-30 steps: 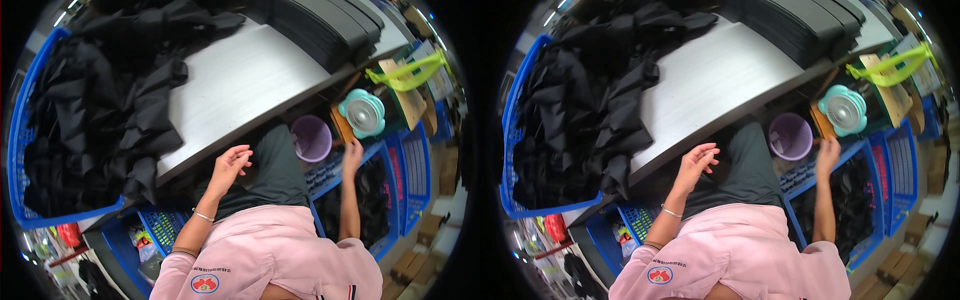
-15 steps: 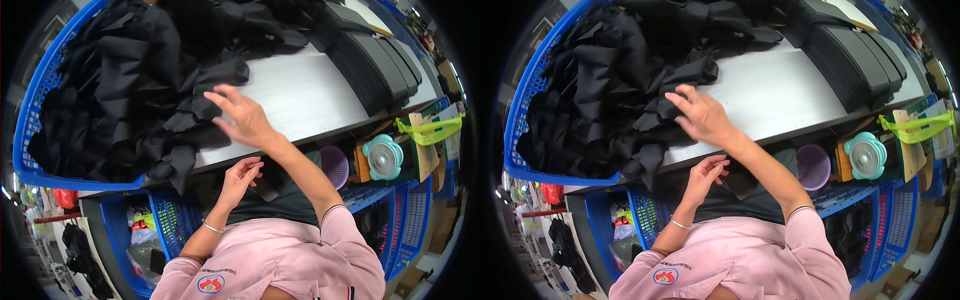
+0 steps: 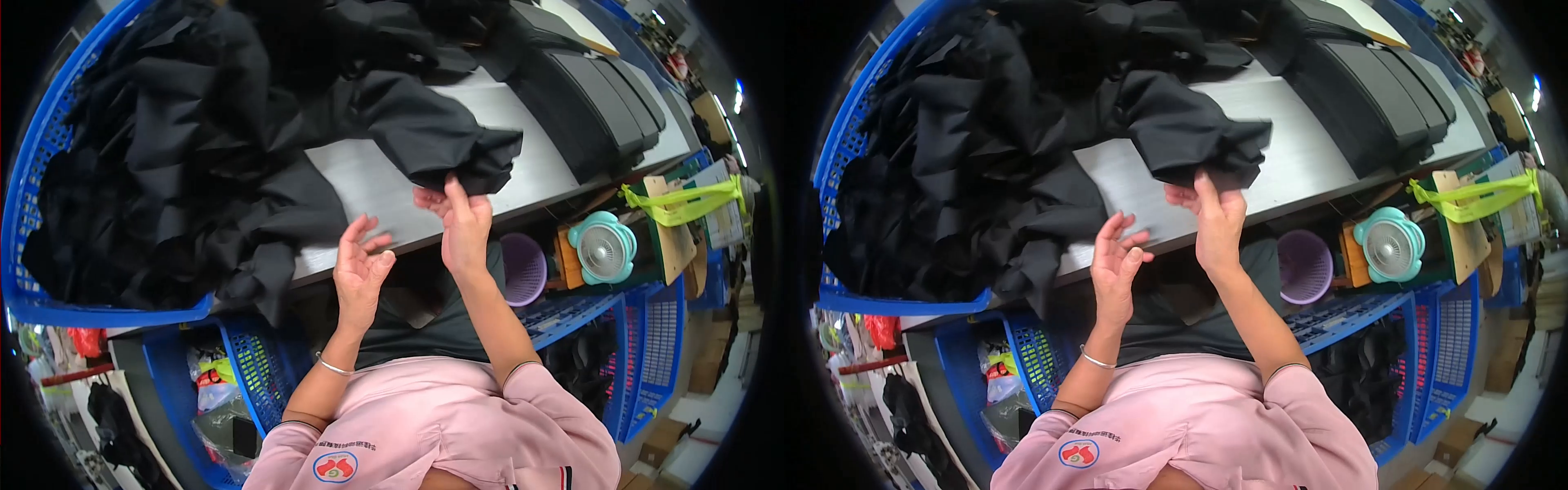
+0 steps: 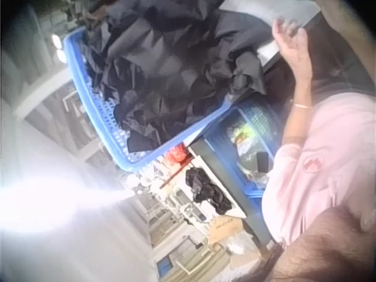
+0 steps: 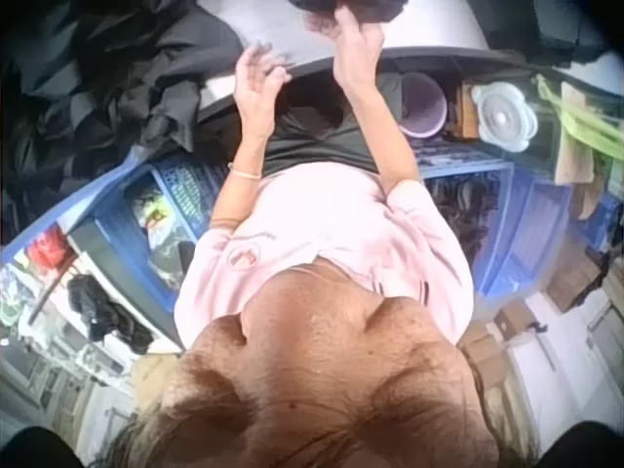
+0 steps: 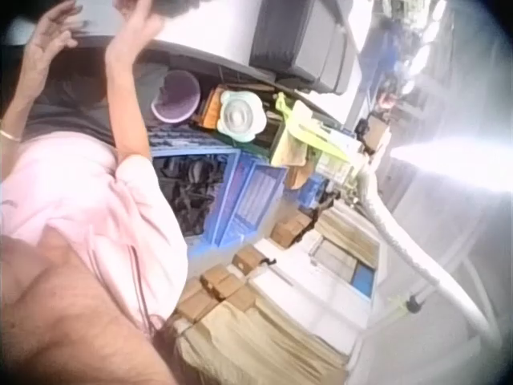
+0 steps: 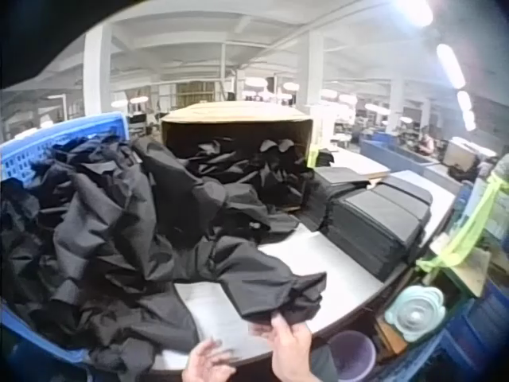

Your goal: Manually turning black fabric parts inside out at a garment workshop station.

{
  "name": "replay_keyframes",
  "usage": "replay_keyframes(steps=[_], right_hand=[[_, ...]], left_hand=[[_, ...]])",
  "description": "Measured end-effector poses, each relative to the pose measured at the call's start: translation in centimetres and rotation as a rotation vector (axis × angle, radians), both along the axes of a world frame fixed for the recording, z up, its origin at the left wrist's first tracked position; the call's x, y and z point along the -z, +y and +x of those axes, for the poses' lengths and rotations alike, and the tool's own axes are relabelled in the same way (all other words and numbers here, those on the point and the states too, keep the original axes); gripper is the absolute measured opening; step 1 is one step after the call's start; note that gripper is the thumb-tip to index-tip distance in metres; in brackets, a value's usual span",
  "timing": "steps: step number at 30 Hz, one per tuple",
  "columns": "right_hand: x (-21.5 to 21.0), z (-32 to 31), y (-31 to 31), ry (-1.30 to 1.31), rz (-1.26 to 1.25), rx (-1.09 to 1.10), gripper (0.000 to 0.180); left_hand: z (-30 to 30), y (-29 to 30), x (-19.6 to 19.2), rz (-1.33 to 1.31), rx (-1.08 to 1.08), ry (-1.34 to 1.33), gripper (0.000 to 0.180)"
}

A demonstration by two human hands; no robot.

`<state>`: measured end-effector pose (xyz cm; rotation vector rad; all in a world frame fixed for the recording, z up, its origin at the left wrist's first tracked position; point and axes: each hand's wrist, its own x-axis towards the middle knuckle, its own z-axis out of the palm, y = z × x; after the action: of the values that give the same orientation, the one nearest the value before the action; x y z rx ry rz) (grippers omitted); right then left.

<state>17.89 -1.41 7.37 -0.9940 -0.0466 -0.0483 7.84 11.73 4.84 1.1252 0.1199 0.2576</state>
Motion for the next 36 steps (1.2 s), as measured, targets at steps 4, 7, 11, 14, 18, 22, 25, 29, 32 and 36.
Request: replay_keyframes(steps=[4,7,11,14,18,22,25,29,32,36], right_hand=[[3.3,-2.6,-2.9,0.316,-0.036,-0.143,0.04],[4.0,-4.3,-4.4,0.322,-0.205,-0.292,0.041],[2.5,-7.0,-5.8,0.306,-0.473,-0.418,0.027],[1.3,-8.8,-6.6,-0.006,-0.783,0.004,0.013],[0.9,-4.8,-7.1,-0.817,-1.309,0.467,0.016],[3.8,-4.5,-6.9,-0.55,-1.412,-0.005,0.012],[3.6,-3.9,-6.2,-0.767,-1.262,0.075,0.011],[2.3,-1.2,-4.2,-0.781,-1.176,0.062,0.011],[1.6,-0.1,-3.7,-0.779,-1.115,0.055,0.011],[1.1,0.1,-4.2,-0.766,-1.036,0.048,0.01]], left_hand=[[2.2,-2.2,-0.8,0.665,-0.156,-0.215,0.08],[4.2,-4.6,-3.5,0.977,-0.14,-0.351,0.079],[7.8,-5.0,-2.4,1.194,-0.174,-0.379,0.057],[9.0,-4.2,-1.6,1.083,-0.144,-0.368,0.036],[7.9,-5.2,-2.7,0.965,-0.052,-0.348,0.023],[6.8,-6.8,-4.4,1.047,0.024,-0.606,0.017],[6.2,-8.0,-4.3,1.016,0.058,-0.626,0.015],[3.8,-8.1,-4.9,1.048,0.132,-0.662,0.014],[2.2,-8.8,-3.9,0.968,0.201,-0.52,0.012],[2.3,-7.5,-5.2,0.91,0.23,-0.5,0.011]])
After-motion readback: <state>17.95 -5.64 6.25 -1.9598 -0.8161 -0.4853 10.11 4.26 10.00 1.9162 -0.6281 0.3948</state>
